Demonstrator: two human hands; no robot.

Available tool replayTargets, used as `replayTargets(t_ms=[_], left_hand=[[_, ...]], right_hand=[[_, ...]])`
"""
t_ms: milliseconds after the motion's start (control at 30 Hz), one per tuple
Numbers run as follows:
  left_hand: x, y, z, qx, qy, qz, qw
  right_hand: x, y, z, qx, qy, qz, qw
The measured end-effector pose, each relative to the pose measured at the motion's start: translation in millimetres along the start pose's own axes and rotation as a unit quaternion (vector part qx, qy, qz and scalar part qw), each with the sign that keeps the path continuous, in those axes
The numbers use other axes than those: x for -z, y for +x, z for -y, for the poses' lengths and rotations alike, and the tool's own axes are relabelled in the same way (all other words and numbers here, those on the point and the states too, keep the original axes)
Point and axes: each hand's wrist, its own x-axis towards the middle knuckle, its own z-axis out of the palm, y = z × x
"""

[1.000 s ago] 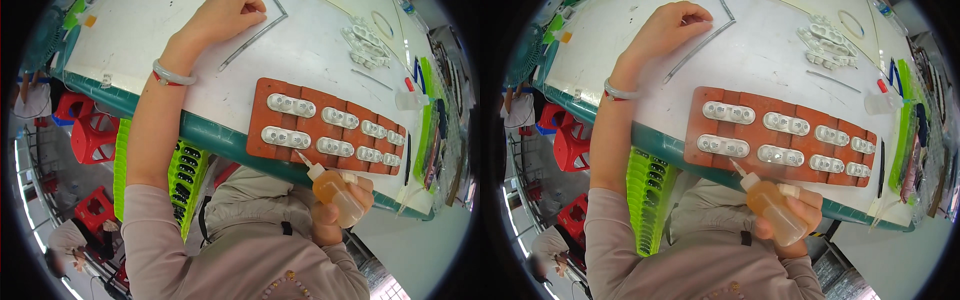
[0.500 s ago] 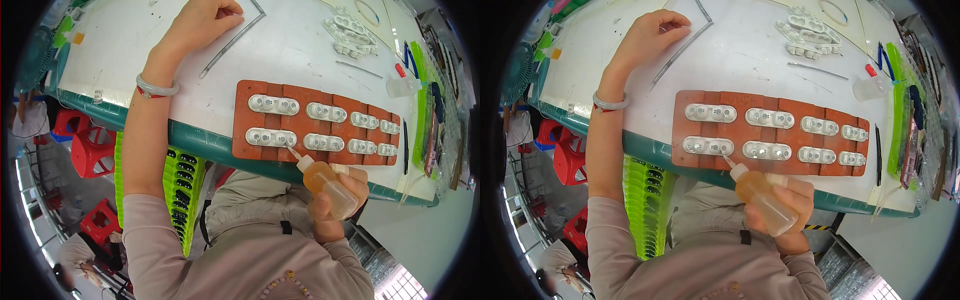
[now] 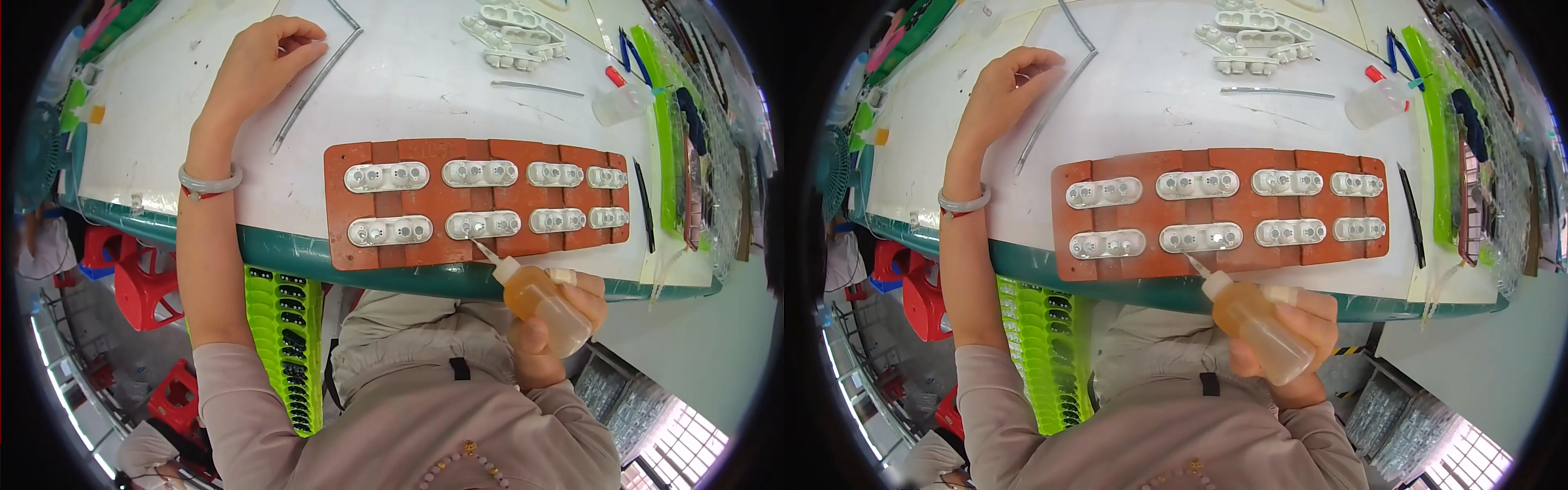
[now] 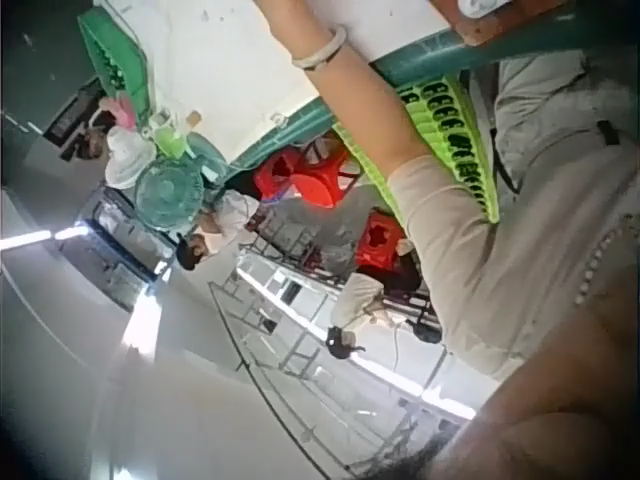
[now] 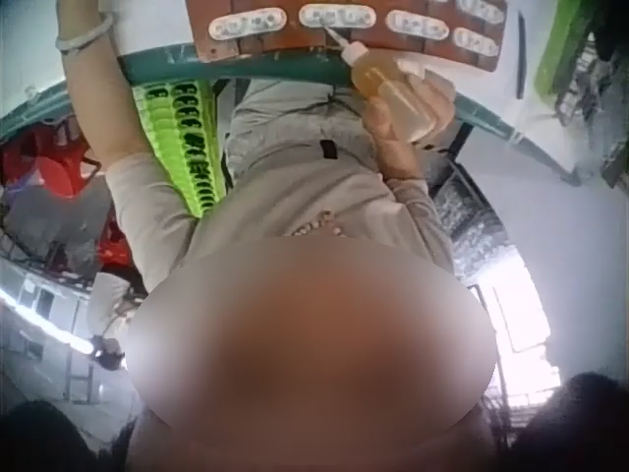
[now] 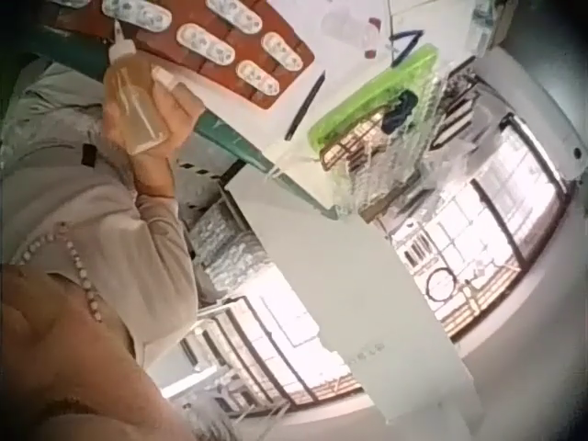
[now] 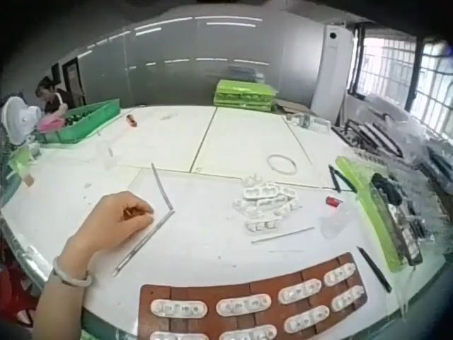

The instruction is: Assembling small plastic housing components into a wooden fixture and applying adhesive from a bottle.

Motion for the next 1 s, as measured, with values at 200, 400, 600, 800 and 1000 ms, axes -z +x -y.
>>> replayTargets(t_ms=[200,400,600,800,1000], left_hand=[[-1,1,3,-0.002,-0.021,-0.002,1.0],[-2,3,-1,0.007,-0.027,-0.007,1.0],[0,1,1,0.015,-0.05,0.002,0.999],[-1,3,-2,0.021,-0.051,0.002,0.998],[-1,3,-4,0.038,-0.047,0.002,0.998]], right_hand=[[3,4,-3,0.0,0.03,0.043,0.999],[7,-8,-1,-0.009,-0.002,-0.016,1.0],[15,-5,-4,-0.038,-0.02,-0.057,0.997],[20,-4,-6,-0.032,-0.042,-0.039,0.998],[9,-1,-4,-0.057,-0.065,-0.073,0.994]])
